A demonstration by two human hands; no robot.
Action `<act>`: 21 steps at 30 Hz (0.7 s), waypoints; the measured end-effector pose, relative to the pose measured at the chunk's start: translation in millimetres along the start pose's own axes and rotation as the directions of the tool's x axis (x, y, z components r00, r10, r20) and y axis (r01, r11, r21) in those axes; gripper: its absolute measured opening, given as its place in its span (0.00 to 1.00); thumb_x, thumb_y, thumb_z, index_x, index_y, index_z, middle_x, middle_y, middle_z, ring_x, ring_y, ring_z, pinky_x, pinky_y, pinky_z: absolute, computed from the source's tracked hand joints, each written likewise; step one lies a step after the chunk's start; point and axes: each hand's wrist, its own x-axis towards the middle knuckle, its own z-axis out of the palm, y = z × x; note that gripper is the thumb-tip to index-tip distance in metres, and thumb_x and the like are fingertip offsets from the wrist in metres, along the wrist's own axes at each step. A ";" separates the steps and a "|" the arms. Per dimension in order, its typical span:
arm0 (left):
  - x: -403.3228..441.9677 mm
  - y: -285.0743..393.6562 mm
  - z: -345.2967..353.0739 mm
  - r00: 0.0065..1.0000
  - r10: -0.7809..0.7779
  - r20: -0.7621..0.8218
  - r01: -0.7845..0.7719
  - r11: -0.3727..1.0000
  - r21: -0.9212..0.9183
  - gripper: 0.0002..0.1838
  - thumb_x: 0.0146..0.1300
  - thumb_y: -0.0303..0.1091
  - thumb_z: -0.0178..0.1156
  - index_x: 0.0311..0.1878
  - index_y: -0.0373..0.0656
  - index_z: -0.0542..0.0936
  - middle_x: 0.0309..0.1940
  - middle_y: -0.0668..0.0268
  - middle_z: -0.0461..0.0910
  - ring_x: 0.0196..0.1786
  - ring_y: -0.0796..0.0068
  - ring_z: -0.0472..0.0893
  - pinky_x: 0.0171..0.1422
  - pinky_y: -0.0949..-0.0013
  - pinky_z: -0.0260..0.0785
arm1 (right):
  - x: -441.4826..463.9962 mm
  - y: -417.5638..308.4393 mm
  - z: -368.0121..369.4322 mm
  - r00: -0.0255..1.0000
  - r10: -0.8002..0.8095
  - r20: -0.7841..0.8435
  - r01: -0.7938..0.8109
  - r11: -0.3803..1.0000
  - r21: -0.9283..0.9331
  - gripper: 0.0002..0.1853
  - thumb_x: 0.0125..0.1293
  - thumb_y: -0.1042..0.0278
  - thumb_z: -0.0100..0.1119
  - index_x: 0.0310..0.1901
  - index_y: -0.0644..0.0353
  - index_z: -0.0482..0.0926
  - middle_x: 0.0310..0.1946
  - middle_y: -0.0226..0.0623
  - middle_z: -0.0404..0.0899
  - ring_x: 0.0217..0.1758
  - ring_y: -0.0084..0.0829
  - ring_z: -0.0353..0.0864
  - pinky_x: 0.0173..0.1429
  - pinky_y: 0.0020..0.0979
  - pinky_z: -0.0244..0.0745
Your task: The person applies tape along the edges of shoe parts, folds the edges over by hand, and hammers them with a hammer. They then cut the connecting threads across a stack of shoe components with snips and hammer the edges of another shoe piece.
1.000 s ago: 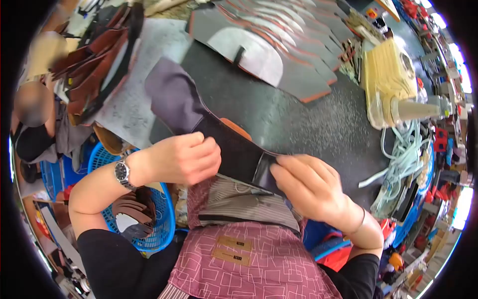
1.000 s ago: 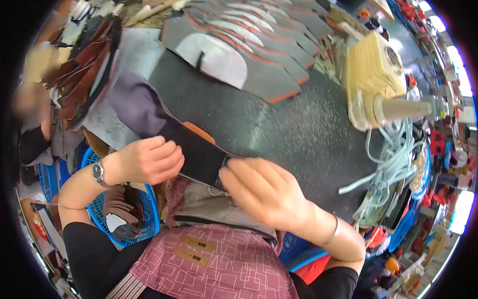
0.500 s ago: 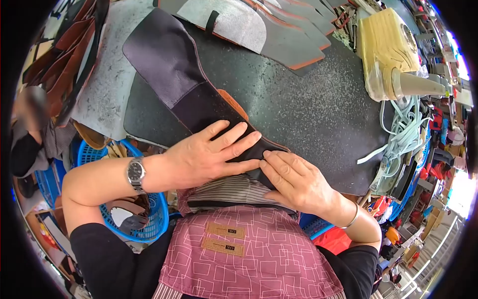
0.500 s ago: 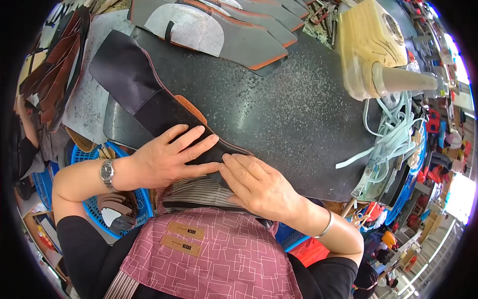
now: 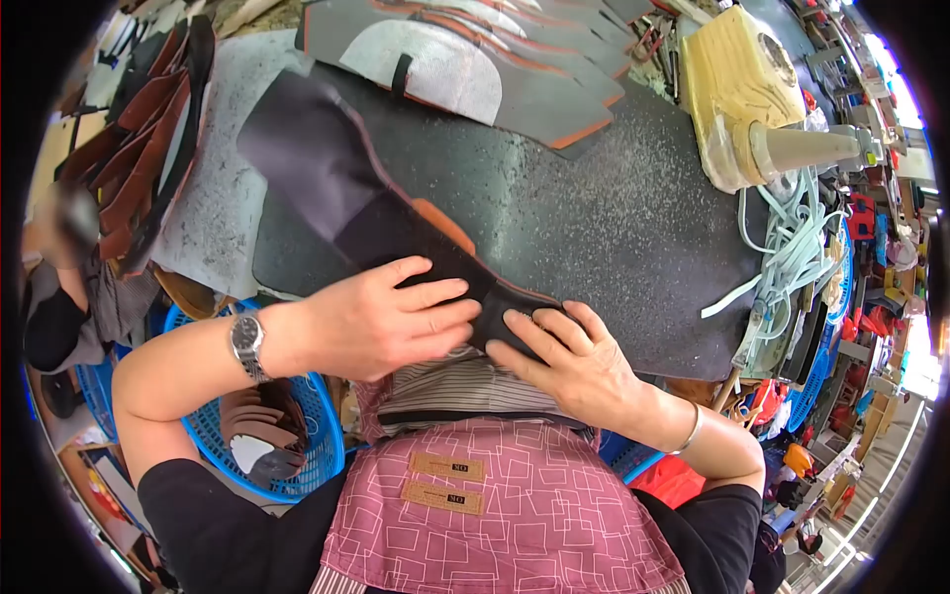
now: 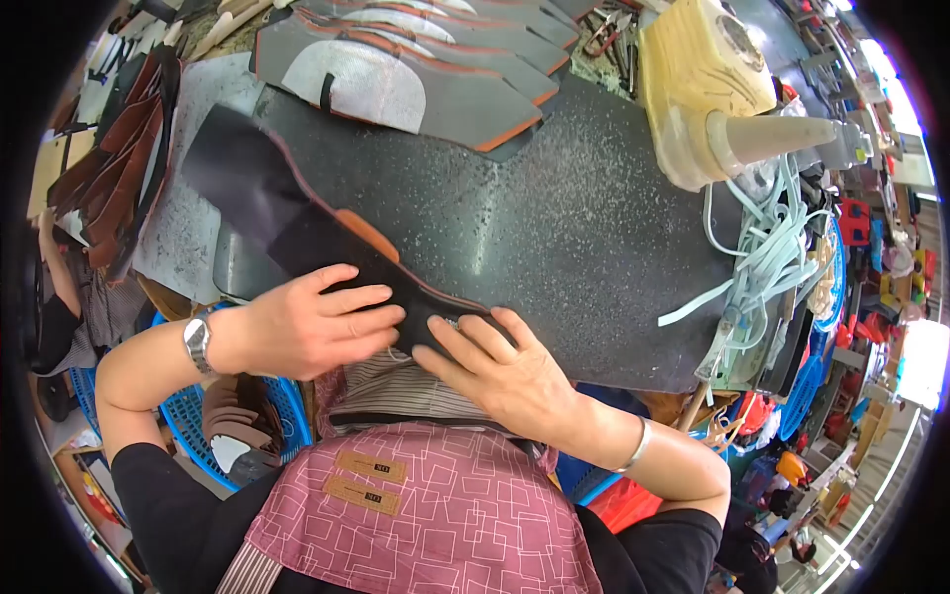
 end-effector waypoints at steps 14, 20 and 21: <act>-185.2 -143.7 -191.8 0.678 -0.553 -0.484 0.709 0.319 0.629 0.11 0.63 0.24 0.55 0.49 0.37 0.79 0.41 0.51 0.79 0.46 0.51 0.78 0.50 0.57 0.71 | 73.1 109.8 -46.9 0.788 0.538 -0.298 -0.278 0.744 0.608 0.17 0.60 0.68 0.64 0.51 0.61 0.78 0.49 0.43 0.80 0.51 0.41 0.80 0.56 0.36 0.74; -123.6 -145.4 -161.9 0.649 -0.695 -0.311 0.728 0.446 0.521 0.25 0.58 0.25 0.61 0.61 0.36 0.75 0.58 0.50 0.75 0.62 0.49 0.73 0.69 0.56 0.65 | 105.1 169.1 -33.4 0.716 0.567 -0.408 -0.440 0.819 0.368 0.22 0.61 0.63 0.61 0.56 0.61 0.76 0.55 0.46 0.76 0.62 0.47 0.72 0.66 0.41 0.68; -83.1 -133.1 -155.8 0.671 -0.681 -0.295 0.731 0.541 0.416 0.26 0.57 0.27 0.64 0.60 0.37 0.75 0.58 0.52 0.76 0.62 0.50 0.73 0.68 0.55 0.65 | 106.7 175.9 -28.8 0.719 0.574 -0.393 -0.456 0.816 0.356 0.22 0.61 0.63 0.61 0.57 0.61 0.75 0.56 0.46 0.76 0.63 0.46 0.71 0.67 0.41 0.67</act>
